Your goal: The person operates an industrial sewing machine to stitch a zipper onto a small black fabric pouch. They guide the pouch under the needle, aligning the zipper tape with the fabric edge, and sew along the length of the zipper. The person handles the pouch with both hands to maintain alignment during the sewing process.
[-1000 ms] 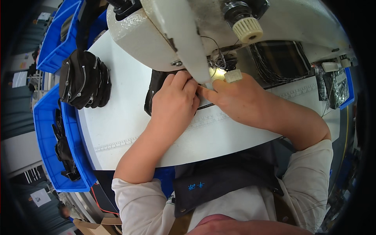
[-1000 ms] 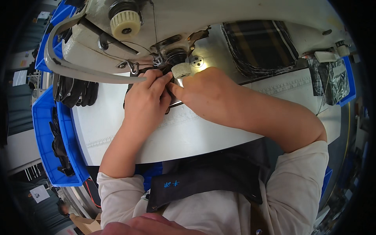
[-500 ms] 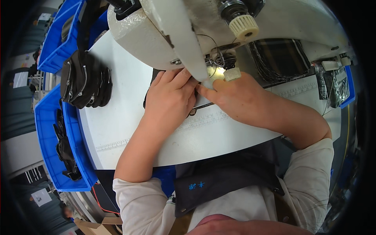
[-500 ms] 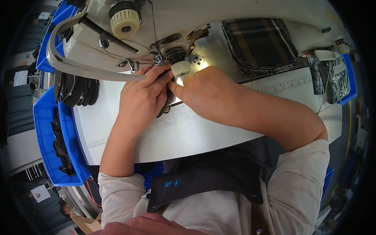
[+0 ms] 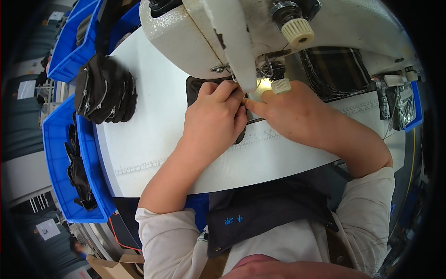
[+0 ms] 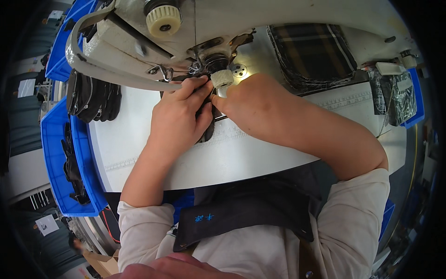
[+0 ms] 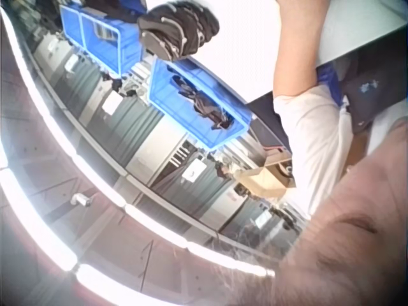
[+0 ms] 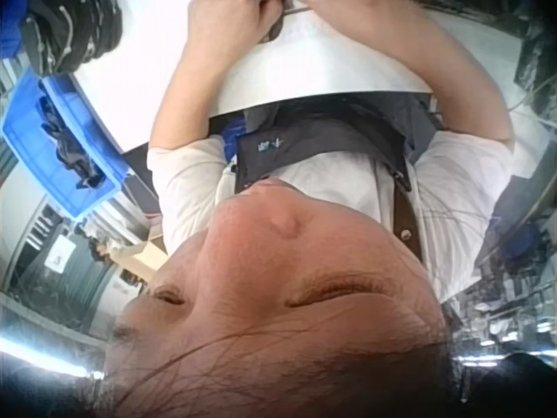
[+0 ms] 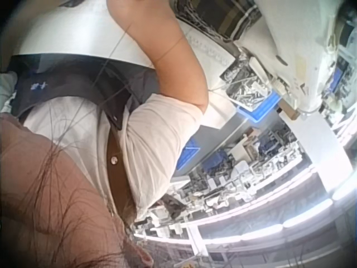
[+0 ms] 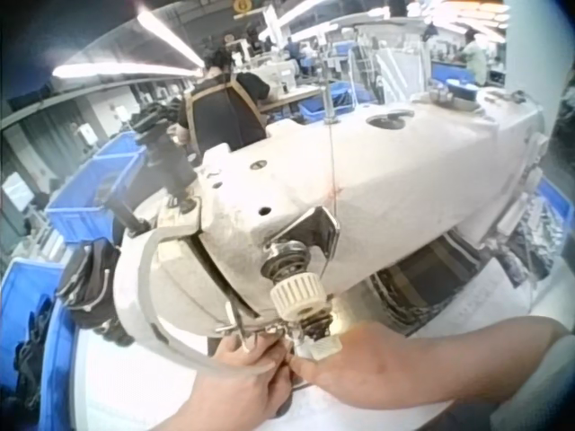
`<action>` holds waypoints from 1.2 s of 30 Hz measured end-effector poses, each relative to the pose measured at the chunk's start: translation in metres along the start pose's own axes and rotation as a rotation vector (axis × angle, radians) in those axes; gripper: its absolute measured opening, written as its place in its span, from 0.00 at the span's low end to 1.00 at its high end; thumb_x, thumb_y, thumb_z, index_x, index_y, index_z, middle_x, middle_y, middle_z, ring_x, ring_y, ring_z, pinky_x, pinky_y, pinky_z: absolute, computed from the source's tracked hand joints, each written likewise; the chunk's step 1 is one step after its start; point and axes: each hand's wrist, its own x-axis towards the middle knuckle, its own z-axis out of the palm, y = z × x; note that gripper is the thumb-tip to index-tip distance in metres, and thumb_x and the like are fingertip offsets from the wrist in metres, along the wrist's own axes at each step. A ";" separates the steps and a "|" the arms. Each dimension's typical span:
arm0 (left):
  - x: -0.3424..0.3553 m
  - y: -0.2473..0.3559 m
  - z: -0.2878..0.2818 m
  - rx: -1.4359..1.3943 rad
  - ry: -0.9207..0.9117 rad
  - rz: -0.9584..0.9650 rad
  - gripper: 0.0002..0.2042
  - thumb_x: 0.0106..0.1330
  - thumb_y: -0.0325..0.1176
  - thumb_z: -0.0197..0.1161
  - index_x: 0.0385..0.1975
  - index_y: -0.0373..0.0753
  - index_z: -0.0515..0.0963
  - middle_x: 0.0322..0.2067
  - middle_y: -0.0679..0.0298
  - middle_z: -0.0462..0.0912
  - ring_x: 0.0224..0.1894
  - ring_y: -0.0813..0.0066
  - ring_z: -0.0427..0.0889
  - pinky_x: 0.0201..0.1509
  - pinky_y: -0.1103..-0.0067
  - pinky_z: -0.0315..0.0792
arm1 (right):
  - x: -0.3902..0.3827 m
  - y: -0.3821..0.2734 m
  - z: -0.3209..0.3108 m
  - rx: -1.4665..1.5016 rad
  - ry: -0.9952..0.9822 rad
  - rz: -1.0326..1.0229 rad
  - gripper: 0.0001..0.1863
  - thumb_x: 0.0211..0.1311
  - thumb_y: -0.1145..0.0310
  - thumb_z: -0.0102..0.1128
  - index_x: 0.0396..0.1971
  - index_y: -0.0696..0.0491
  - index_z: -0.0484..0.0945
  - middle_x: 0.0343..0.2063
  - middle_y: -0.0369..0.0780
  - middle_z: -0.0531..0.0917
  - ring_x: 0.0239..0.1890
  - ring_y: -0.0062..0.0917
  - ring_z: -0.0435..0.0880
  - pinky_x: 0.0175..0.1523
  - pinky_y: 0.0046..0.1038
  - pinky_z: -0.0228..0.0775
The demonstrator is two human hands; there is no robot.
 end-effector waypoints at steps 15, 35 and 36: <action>-0.010 -0.023 -0.012 -0.238 -0.143 0.076 0.49 0.40 0.47 0.85 0.67 0.40 0.70 0.67 0.57 0.73 0.67 0.51 0.73 0.66 0.61 0.75 | -0.002 0.002 -0.004 -0.056 0.041 -0.090 0.22 0.58 0.72 0.64 0.55 0.49 0.83 0.28 0.35 0.82 0.29 0.29 0.86 0.32 0.30 0.78; -0.009 -0.016 -0.023 -0.293 -0.156 -0.101 0.29 0.54 0.21 0.69 0.60 0.41 0.77 0.54 0.58 0.85 0.55 0.54 0.84 0.56 0.70 0.78 | 0.000 -0.027 0.027 -0.246 0.361 -0.418 0.11 0.44 0.66 0.65 0.26 0.57 0.85 0.24 0.40 0.81 0.31 0.31 0.81 0.32 0.27 0.70; -0.008 -0.013 -0.020 -0.248 -0.103 -0.035 0.27 0.53 0.23 0.71 0.57 0.41 0.80 0.53 0.60 0.85 0.53 0.56 0.84 0.55 0.69 0.79 | -0.002 -0.027 0.026 -0.227 0.357 -0.404 0.11 0.43 0.66 0.65 0.24 0.58 0.84 0.24 0.40 0.81 0.31 0.32 0.81 0.32 0.28 0.70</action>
